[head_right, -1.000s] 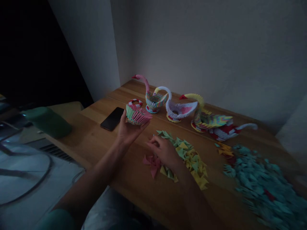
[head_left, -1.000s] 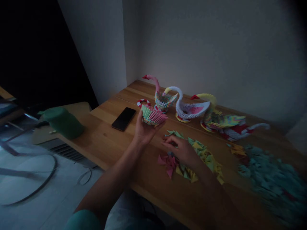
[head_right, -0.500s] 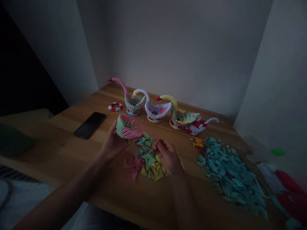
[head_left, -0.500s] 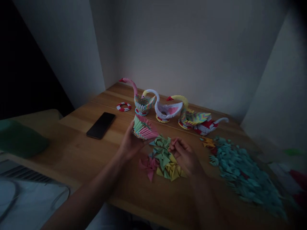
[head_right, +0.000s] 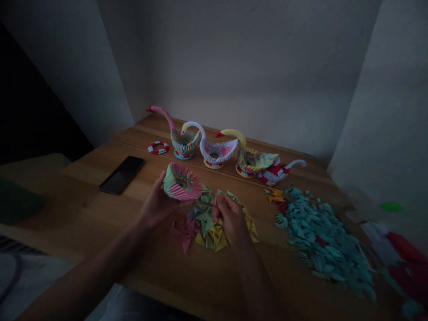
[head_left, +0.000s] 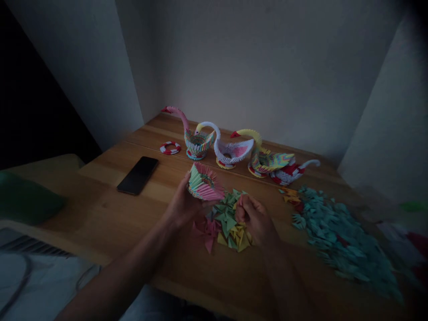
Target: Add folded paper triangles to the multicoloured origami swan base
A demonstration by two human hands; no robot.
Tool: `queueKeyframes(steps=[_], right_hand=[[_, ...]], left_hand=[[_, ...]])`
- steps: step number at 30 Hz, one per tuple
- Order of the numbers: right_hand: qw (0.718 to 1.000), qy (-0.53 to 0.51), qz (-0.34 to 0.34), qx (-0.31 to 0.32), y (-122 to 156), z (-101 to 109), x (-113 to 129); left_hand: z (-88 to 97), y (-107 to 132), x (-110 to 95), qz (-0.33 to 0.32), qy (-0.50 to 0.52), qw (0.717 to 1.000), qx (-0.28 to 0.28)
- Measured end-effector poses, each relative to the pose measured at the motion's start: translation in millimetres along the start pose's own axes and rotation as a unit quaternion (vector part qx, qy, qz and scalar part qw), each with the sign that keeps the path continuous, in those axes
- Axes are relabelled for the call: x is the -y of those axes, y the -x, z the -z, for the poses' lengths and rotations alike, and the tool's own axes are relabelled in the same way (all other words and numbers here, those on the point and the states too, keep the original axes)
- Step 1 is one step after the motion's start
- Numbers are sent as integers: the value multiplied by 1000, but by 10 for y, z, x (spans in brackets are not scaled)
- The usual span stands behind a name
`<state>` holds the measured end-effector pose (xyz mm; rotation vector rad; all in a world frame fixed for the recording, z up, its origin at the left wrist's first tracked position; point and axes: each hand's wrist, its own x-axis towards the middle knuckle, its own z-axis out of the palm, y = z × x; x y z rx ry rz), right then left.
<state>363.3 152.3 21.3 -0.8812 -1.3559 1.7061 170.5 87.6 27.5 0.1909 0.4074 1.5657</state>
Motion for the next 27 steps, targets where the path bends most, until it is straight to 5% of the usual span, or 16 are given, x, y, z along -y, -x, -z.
queueKeyframes(steps=[13, 27], right_hand=[[998, -16, 49, 33, 24, -7, 13], [998, 21, 38, -43, 0, 2, -44]], left_hand=[[15, -6, 15, 24, 10, 1000, 3], [39, -17, 16, 31, -6, 999, -5]])
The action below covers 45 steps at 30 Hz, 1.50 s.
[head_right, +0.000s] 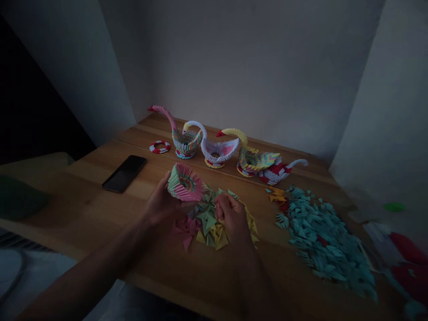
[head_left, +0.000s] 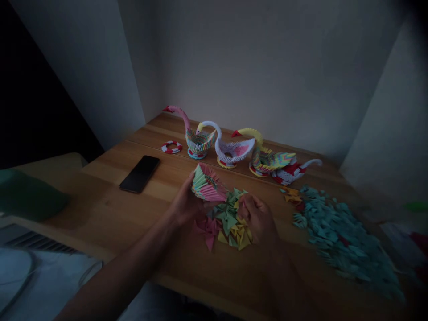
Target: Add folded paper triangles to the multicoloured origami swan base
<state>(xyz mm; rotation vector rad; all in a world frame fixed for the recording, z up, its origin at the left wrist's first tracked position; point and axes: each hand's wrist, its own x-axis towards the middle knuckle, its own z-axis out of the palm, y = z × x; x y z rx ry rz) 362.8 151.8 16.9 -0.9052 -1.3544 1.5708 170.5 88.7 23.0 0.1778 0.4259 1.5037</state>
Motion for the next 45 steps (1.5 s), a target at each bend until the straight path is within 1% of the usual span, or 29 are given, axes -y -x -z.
queueKeyframes(steps=[5, 8, 11, 13, 16, 20, 27, 30, 34, 40, 43, 45], right_hand=[[999, 7, 3, 37, -13, 0, -12], [999, 23, 13, 32, -3, 13, -20], [999, 25, 19, 28, 12, 7, 17], [999, 11, 13, 30, 22, -7, 60], [998, -38, -11, 40, 30, -22, 102], [994, -95, -28, 49, 27, -1, 85], [992, -100, -41, 62, 16, 49, 65], [991, -102, -41, 73, 19, 50, 88], [991, -105, -26, 80, 22, 54, 104], [989, -120, -37, 79, 25, 72, 100], [988, -123, -47, 76, 27, 73, 98], [988, -125, -49, 73, 26, 73, 94]], left_hand=[[-2, -5, 1, -3, -10, 1000, 3], [11, -10, 3, -4, -9, 1000, 5], [10, -8, 0, 9, -5, 1000, 10], [0, -5, -2, 12, -4, 1000, 8], [-20, -2, -5, 10, -4, 1000, -1], [-37, -1, -12, 17, 11, 1000, -2], [-23, -8, 1, 23, 5, 1000, 0], [-7, -11, 28, 10, -18, 1000, 7], [9, -1, 62, 13, -70, 997, 9], [32, 23, 91, -56, -171, 983, 32], [1, 47, 90, -74, -197, 977, 37], [-31, 67, 86, -75, -205, 975, 33]])
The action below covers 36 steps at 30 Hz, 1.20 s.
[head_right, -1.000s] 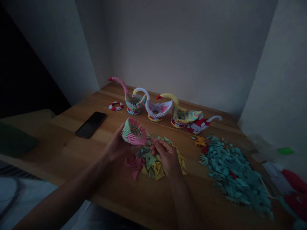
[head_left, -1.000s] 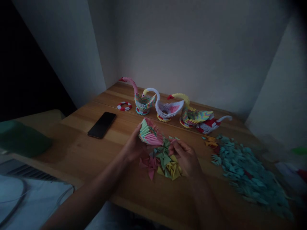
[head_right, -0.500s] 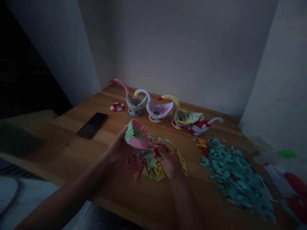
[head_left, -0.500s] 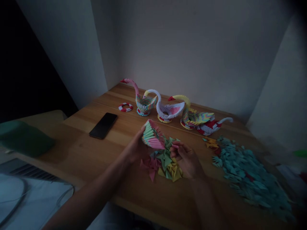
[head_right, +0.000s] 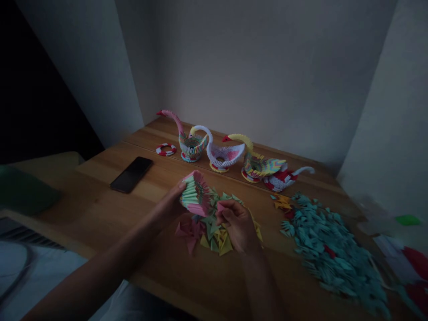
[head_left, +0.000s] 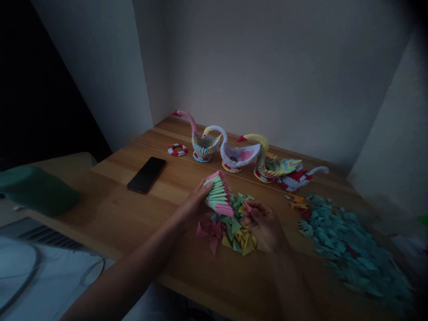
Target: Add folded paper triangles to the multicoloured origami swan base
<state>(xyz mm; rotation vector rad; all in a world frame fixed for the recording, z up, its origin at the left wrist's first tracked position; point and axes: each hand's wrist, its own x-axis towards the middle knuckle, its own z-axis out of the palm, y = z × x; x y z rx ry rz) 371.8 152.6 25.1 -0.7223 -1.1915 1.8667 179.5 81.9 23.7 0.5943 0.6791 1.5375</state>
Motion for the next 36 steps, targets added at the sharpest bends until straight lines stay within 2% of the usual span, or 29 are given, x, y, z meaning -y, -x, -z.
queueKeyframes(steps=[16, 26, 31, 36], right_hand=[[999, 42, -7, 30, 21, -12, 11], [996, 84, 1, -3, 39, -90, 31], [990, 143, -11, 0, 32, -74, 27], [989, 148, -28, 0, 28, -62, 2]], left_hand=[[-35, 13, -20, -4, -22, 1000, -2], [-47, 42, 5, -21, -134, 990, -43], [-84, 53, -14, -25, -159, 986, -50], [-90, 40, -17, -25, -170, 984, -52]])
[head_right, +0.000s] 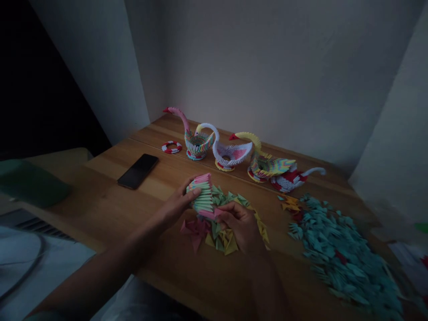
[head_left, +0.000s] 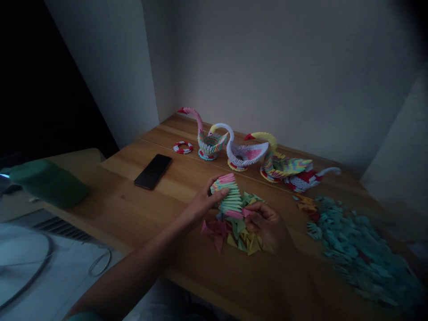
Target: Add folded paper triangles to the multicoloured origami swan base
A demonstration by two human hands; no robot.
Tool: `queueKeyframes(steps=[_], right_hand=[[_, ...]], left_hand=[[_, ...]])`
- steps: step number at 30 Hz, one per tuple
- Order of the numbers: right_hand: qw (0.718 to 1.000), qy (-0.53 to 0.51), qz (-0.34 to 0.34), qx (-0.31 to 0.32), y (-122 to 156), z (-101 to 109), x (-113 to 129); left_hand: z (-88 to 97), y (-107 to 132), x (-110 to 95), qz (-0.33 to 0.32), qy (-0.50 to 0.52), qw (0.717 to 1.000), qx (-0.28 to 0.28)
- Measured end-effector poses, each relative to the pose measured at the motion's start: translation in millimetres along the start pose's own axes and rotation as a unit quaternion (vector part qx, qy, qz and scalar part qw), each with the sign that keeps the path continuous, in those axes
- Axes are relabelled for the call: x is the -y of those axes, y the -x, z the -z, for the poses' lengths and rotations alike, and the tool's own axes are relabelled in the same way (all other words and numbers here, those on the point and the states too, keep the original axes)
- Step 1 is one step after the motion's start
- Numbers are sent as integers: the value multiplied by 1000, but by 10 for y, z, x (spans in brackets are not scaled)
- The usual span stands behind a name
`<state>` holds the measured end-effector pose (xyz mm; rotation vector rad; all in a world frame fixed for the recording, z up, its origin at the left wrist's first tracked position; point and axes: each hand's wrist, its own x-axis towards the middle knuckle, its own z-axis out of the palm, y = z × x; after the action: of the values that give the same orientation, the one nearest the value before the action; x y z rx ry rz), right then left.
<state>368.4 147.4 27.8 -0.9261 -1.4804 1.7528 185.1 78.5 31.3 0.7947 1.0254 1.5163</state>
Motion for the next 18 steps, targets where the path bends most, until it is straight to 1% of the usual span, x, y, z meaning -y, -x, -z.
queueKeyframes(steps=[6, 9, 18], right_hand=[[1000, -2, 4, -2, -17, -3, -32], [1000, -1, -1, 7, -31, 19, -70], [1000, -16, -7, 2, -33, 14, -111]], left_hand=[[-7, 10, -19, -9, 8, 1000, -1], [-7, 19, -37, 0, -6, 1000, -4], [6, 16, -39, -12, -25, 1000, -1]])
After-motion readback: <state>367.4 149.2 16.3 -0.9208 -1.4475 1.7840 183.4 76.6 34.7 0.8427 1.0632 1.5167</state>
